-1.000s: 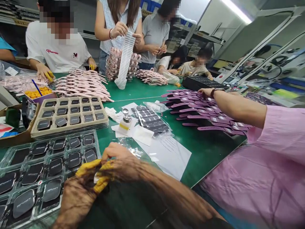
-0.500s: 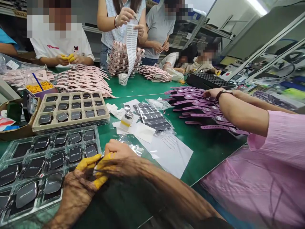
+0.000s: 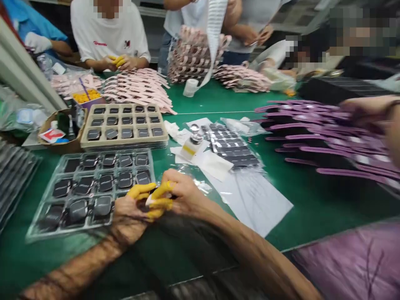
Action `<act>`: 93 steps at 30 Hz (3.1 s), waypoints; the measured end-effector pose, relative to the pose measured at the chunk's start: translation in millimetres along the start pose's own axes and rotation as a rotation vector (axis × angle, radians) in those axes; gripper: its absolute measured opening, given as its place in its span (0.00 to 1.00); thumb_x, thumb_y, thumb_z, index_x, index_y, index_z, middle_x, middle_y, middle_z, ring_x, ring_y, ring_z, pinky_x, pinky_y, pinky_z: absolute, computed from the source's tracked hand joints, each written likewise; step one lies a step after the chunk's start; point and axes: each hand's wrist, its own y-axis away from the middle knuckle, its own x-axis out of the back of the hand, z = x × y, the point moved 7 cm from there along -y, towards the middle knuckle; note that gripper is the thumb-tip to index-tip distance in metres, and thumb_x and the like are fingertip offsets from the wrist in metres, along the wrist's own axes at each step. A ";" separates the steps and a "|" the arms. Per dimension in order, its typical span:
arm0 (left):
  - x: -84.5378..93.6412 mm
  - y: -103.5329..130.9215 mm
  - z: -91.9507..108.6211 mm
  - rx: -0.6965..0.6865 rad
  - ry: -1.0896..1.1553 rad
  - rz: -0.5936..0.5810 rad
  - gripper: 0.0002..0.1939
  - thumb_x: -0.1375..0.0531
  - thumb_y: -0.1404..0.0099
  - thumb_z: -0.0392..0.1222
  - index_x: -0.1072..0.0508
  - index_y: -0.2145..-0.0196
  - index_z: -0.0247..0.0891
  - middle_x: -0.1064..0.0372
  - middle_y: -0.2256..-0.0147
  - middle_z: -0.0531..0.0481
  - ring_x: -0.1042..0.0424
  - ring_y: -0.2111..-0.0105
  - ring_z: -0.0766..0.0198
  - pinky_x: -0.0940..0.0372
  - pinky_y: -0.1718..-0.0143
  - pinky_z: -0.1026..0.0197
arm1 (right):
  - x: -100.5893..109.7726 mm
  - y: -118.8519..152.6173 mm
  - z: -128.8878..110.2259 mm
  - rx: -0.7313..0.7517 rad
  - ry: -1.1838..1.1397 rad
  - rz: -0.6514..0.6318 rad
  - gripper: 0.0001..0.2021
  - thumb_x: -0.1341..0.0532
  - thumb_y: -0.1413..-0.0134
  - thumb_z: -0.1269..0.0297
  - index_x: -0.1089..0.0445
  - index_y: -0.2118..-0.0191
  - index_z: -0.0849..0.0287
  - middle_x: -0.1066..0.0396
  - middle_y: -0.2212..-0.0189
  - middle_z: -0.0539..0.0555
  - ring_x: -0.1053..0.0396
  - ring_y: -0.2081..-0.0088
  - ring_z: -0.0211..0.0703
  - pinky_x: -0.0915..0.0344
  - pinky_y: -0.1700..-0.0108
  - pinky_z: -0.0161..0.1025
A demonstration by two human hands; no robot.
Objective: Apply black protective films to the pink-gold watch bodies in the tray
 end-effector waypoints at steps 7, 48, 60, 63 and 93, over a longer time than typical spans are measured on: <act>-3.7 7.0 5.4 0.045 0.066 -0.035 0.26 0.26 0.52 0.38 0.21 0.53 0.37 0.17 0.60 0.47 0.17 0.59 0.55 0.21 0.50 0.54 | 37.2 1.4 3.4 -0.141 0.135 0.249 0.06 0.32 0.39 0.59 0.25 0.65 0.53 0.29 0.72 0.49 0.33 0.71 0.40 0.35 0.69 0.40; -1.4 1.5 3.5 -0.063 -0.034 -0.052 0.25 0.27 0.49 0.35 0.21 0.52 0.40 0.17 0.61 0.50 0.17 0.61 0.58 0.21 0.51 0.54 | 19.6 25.9 41.8 -0.900 -0.672 0.112 0.16 0.21 0.60 0.51 0.22 0.69 0.53 0.24 0.72 0.50 0.29 0.70 0.39 0.31 0.66 0.39; -3.0 2.7 6.4 -0.049 -0.123 -0.116 0.26 0.29 0.48 0.34 0.19 0.50 0.38 0.16 0.58 0.47 0.17 0.58 0.55 0.22 0.50 0.56 | -23.9 42.3 39.1 -1.065 -0.755 0.083 0.16 0.21 0.62 0.59 0.22 0.67 0.56 0.22 0.71 0.50 0.26 0.69 0.41 0.26 0.63 0.39; -2.8 3.3 7.2 -0.050 -0.137 -0.112 0.25 0.29 0.47 0.35 0.20 0.50 0.38 0.16 0.57 0.47 0.17 0.58 0.55 0.22 0.50 0.55 | -23.6 41.2 36.8 -1.061 -0.738 0.084 0.16 0.21 0.62 0.58 0.22 0.67 0.57 0.21 0.70 0.51 0.25 0.67 0.42 0.26 0.62 0.38; 0.5 2.5 6.0 0.004 -0.119 -0.087 0.14 0.37 0.34 0.49 0.18 0.57 0.38 0.18 0.66 0.47 0.19 0.66 0.59 0.25 0.62 0.60 | -26.4 36.4 24.9 -0.958 -0.668 -0.124 0.22 0.26 0.51 0.51 0.22 0.52 0.54 0.22 0.63 0.51 0.26 0.70 0.36 0.25 0.65 0.35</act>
